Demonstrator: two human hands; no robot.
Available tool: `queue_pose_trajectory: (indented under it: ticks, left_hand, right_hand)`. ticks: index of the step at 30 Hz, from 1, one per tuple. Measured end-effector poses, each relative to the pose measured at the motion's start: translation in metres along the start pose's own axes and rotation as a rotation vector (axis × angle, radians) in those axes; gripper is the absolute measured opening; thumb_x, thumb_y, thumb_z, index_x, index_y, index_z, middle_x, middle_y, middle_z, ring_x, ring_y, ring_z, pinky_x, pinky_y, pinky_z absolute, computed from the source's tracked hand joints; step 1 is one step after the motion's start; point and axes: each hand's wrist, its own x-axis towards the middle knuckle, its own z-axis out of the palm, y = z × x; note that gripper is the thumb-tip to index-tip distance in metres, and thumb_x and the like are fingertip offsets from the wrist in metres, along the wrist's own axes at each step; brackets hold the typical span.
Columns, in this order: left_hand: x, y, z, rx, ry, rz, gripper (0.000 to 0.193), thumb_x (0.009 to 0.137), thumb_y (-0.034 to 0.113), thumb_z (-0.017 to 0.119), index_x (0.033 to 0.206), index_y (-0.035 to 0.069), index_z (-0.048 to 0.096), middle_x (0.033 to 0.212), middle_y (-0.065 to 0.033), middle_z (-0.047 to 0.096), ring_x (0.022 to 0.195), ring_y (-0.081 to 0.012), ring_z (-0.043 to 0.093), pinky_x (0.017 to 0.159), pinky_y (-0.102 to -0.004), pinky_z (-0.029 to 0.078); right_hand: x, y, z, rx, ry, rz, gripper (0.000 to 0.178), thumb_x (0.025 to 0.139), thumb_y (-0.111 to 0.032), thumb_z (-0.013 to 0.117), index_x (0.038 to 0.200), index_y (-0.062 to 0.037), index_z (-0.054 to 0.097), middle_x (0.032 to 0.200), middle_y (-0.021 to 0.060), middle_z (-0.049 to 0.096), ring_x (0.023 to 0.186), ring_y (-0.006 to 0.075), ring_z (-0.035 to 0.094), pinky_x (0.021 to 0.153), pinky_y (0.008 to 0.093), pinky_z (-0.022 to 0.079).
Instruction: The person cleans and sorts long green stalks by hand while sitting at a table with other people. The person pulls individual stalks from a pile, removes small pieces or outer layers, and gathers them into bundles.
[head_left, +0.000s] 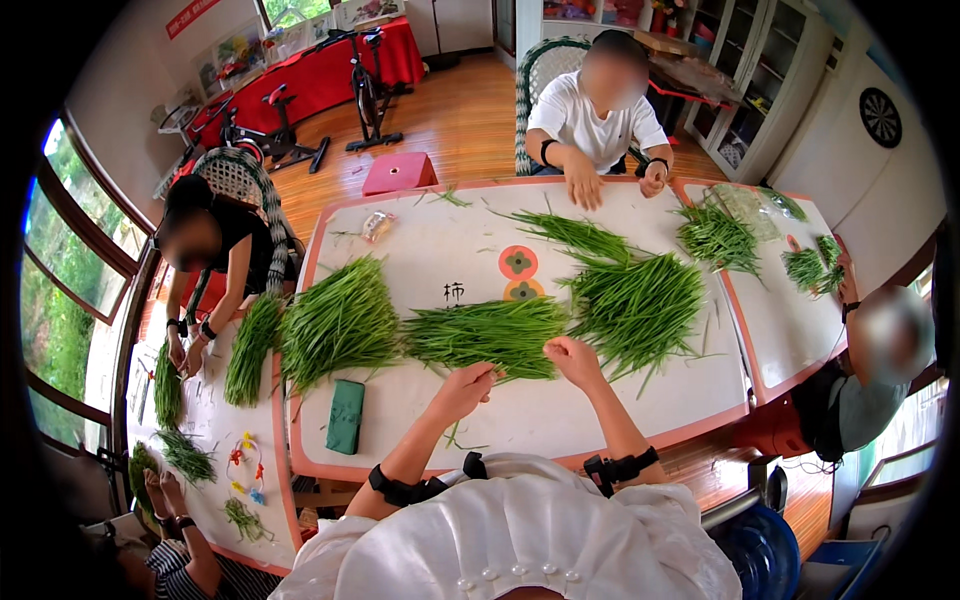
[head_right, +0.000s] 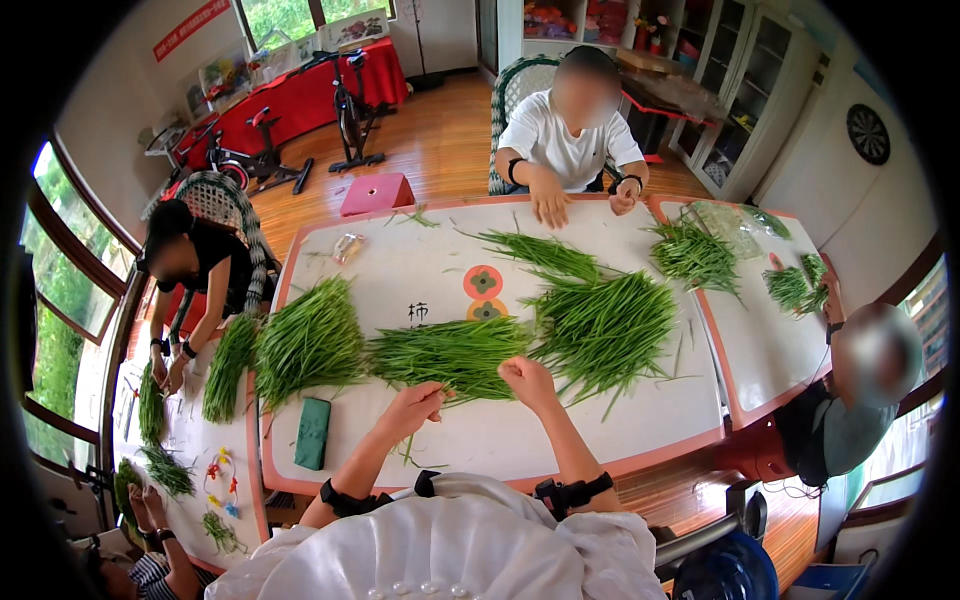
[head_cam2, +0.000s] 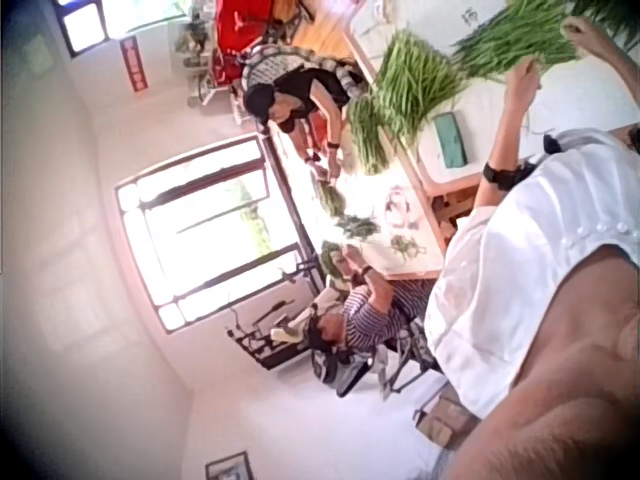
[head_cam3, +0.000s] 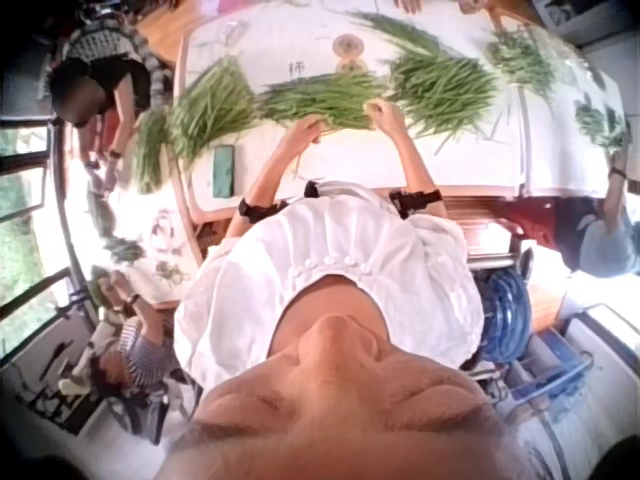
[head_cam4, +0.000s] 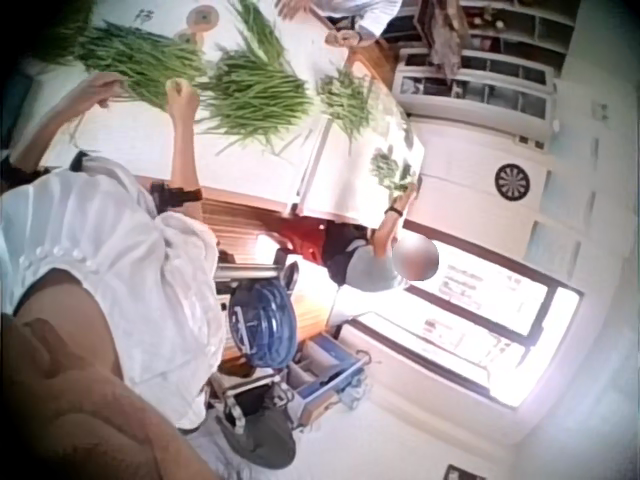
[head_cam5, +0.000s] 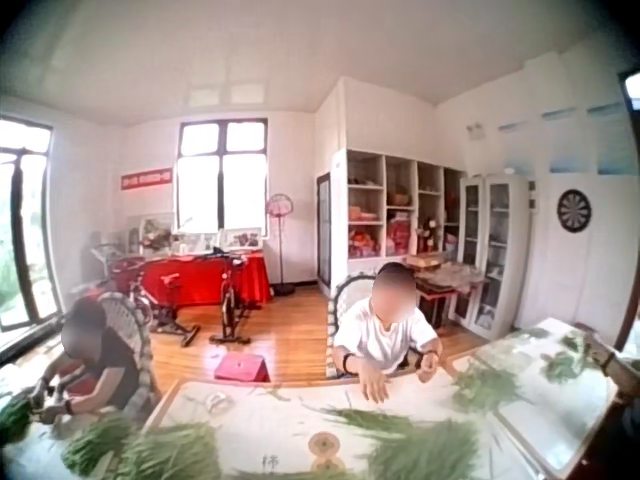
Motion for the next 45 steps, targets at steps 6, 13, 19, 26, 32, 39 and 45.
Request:
queue_pose_trajectory:
  ticks: [6, 13, 19, 26, 32, 39, 45]
  left_hand:
    - [-0.01, 0.002, -0.008, -0.113, 0.02, -0.075, 0.028, 0.092, 0.016, 0.044, 0.106, -0.004, 0.056, 0.071, 0.0016, 0.047, 0.061, -0.0068, 0.05, 0.062, -0.0226, 0.046]
    - [-0.011, 0.001, -0.01, -0.115, -0.009, -0.073, 0.029, 0.093, 0.017, 0.043, 0.107, -0.005, 0.055, 0.07, 0.0021, 0.045, 0.061, -0.0067, 0.05, 0.062, -0.0223, 0.046]
    - [-0.013, -0.002, -0.012, -0.204, 0.007, -0.081, 0.029, 0.092, 0.018, 0.044, 0.107, -0.004, 0.055, 0.069, 0.002, 0.046, 0.061, -0.0068, 0.05, 0.064, -0.0226, 0.047]
    - [-0.007, -0.001, -0.014, -0.205, 0.116, -0.068, 0.024, 0.092, 0.019, 0.044, 0.103, 0.0, 0.056, 0.067, 0.002, 0.047, 0.06, -0.0067, 0.049, 0.064, -0.0232, 0.046]
    - [-0.007, 0.014, -0.006, -0.041, 0.262, 0.074, 0.022, 0.091, 0.015, 0.047, 0.102, 0.0, 0.058, 0.066, 0.0004, 0.046, 0.06, -0.0085, 0.046, 0.058, -0.023, 0.04]
    - [0.001, 0.039, 0.005, 0.277, 0.282, 0.372, 0.019, 0.09, 0.013, 0.047, 0.097, -0.002, 0.056, 0.074, -0.005, 0.05, 0.063, -0.0128, 0.044, 0.058, -0.0272, 0.038]
    - [0.007, 0.018, 0.006, 0.055, 0.079, 0.127, 0.02, 0.091, 0.016, 0.045, 0.094, -0.001, 0.055, 0.071, -0.0038, 0.052, 0.062, -0.0107, 0.049, 0.059, -0.0251, 0.04]
  right_hand:
    - [0.045, 0.065, 0.011, -0.154, 0.401, 0.057, 0.035, 0.077, -0.026, 0.064, 0.105, -0.0057, 0.06, 0.086, 0.0089, 0.063, 0.077, 0.0241, 0.061, 0.066, 0.0352, 0.047]
    - [0.066, 0.067, 0.017, -0.216, 0.318, 0.035, 0.024, 0.077, -0.022, 0.064, 0.096, -0.0073, 0.063, 0.082, 0.011, 0.064, 0.076, 0.0261, 0.061, 0.066, 0.0383, 0.047]
    - [0.051, 0.047, 0.007, -0.116, 0.259, 0.039, 0.02, 0.077, -0.023, 0.062, 0.086, -0.0048, 0.064, 0.078, 0.012, 0.064, 0.07, 0.0252, 0.061, 0.063, 0.0353, 0.046]
    - [0.029, 0.036, -0.014, -0.032, 0.188, 0.012, 0.028, 0.079, -0.028, 0.061, 0.085, -0.0004, 0.063, 0.076, 0.0107, 0.064, 0.068, 0.0198, 0.06, 0.062, 0.0321, 0.046]
    - [-0.005, -0.023, -0.022, 0.042, 0.06, -0.031, 0.028, 0.08, -0.028, 0.063, 0.085, -0.0007, 0.063, 0.07, 0.0098, 0.063, 0.062, 0.0159, 0.058, 0.057, 0.0297, 0.044]
    - [-0.027, -0.078, -0.031, 0.102, -0.063, -0.089, 0.028, 0.081, -0.028, 0.063, 0.084, -0.0009, 0.064, 0.064, 0.0065, 0.06, 0.055, 0.0121, 0.051, 0.052, 0.0279, 0.041]
    - [-0.036, -0.1, -0.03, 0.117, -0.071, -0.117, 0.03, 0.082, -0.031, 0.063, 0.082, -0.0007, 0.064, 0.061, 0.0055, 0.059, 0.052, 0.0102, 0.047, 0.049, 0.0275, 0.038]
